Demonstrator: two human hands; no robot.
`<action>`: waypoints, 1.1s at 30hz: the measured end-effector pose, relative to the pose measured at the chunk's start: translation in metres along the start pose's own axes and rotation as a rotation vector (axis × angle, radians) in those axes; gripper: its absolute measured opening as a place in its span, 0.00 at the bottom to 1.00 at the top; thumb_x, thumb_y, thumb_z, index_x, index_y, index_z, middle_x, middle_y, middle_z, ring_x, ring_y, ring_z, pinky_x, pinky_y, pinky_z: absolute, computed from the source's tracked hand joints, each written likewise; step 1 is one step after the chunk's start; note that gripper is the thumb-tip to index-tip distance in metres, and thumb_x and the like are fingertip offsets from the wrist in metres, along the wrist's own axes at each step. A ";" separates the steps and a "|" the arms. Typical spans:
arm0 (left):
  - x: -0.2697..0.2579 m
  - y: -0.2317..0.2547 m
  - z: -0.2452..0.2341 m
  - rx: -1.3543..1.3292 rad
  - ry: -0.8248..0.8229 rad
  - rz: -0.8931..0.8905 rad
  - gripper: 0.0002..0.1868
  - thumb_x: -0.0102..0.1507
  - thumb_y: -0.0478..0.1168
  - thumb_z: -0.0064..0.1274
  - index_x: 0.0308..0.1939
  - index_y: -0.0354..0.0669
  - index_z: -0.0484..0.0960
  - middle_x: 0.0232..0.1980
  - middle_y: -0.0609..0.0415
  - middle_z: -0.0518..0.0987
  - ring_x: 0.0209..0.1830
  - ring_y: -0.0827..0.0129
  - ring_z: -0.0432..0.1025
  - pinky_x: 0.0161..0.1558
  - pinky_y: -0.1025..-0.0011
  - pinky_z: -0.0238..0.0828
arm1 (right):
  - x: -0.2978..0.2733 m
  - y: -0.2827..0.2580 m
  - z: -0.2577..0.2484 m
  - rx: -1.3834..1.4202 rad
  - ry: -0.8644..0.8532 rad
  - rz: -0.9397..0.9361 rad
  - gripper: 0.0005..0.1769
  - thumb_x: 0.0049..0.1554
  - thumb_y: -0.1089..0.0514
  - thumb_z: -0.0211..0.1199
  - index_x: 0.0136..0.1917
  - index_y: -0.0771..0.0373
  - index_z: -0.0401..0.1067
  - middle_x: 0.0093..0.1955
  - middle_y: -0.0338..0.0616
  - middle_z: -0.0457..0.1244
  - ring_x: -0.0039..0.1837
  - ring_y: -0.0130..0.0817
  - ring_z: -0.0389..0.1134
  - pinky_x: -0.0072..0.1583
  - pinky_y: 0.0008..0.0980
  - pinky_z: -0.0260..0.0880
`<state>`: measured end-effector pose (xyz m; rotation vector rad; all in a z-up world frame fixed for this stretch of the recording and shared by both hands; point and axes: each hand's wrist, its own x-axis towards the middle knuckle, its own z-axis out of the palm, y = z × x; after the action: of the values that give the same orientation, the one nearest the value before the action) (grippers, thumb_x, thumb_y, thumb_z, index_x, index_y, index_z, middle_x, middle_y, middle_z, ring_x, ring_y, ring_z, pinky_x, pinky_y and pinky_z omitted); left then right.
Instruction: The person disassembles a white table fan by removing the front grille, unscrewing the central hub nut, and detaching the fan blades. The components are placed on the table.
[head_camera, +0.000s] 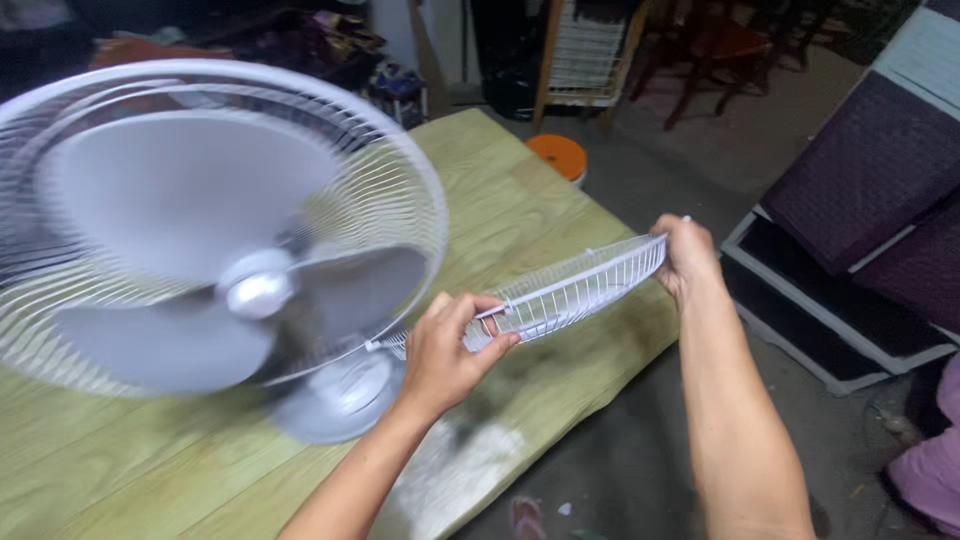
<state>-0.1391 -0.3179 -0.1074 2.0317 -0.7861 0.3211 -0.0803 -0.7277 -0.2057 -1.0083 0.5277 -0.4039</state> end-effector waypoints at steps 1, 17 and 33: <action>0.011 -0.002 0.016 0.046 -0.024 0.065 0.19 0.54 0.47 0.69 0.44 0.47 0.82 0.36 0.53 0.78 0.39 0.58 0.72 0.38 0.59 0.67 | 0.018 0.007 -0.018 -0.062 0.062 0.022 0.03 0.51 0.71 0.56 0.39 0.67 0.65 0.33 0.42 0.58 0.33 0.35 0.63 0.33 0.38 0.68; 0.000 -0.003 0.150 0.196 -0.255 0.127 0.12 0.58 0.38 0.61 0.42 0.45 0.75 0.39 0.54 0.75 0.39 0.59 0.72 0.32 0.61 0.71 | 0.133 0.106 -0.052 -0.180 -0.128 0.227 0.32 0.48 0.77 0.52 0.68 0.75 0.64 0.61 0.59 0.66 0.55 0.40 0.73 0.51 0.36 0.80; 0.002 -0.141 0.219 0.466 -0.459 0.041 0.12 0.58 0.37 0.52 0.45 0.48 0.82 0.43 0.51 0.79 0.44 0.57 0.76 0.38 0.59 0.77 | 0.175 0.155 -0.112 -0.103 0.002 0.096 0.35 0.49 0.82 0.48 0.69 0.69 0.64 0.67 0.48 0.65 0.62 0.37 0.71 0.55 0.29 0.75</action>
<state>-0.0631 -0.4455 -0.3218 2.5787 -1.1110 0.0559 0.0067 -0.8266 -0.4290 -1.0775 0.6009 -0.2949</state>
